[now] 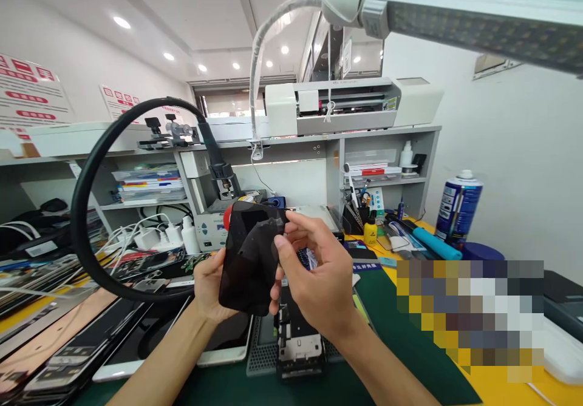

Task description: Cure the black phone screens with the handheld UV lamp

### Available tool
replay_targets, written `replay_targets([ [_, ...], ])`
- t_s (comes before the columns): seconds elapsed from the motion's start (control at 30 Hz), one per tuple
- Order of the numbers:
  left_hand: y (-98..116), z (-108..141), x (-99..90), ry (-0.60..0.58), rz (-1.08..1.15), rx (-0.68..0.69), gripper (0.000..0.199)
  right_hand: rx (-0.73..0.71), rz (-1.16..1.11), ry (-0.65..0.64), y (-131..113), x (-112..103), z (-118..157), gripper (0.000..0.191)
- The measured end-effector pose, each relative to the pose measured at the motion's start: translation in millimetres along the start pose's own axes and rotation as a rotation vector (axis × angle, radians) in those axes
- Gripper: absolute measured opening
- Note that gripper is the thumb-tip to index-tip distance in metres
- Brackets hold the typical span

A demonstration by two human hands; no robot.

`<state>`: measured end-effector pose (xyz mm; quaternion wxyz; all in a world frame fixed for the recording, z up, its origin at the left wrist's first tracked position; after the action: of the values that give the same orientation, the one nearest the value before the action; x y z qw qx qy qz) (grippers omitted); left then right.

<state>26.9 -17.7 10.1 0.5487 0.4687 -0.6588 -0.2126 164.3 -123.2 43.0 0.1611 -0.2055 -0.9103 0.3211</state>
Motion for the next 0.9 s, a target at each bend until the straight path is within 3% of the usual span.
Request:
replay_targets([
  [0.17,0,-1,0.0,0.013,-0.032,-0.026,0.067,0.029,-0.027,-0.016,-1,-1,-1,0.028],
  [0.57,1,0,-3.1,-0.06,-0.072,-0.02,0.063,-0.067,0.132,0.021,-5,-5,-3,0.021],
  [0.9,5,3,-12.7,0.081,-0.213,0.042,0.06,-0.114,0.193,-0.005,0,-10,-8,0.014],
])
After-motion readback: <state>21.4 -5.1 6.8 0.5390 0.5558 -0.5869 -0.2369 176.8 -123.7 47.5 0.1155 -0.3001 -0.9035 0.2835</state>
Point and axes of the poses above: each hand's wrist, its own z-axis away from the middle knuckle, its own x-axis out of the palm, y = z × x, the point moved 1 cm from there along -z, towards the middle knuckle, and after that the axes turned 3 degrees about -z, right-handed, at the moved point
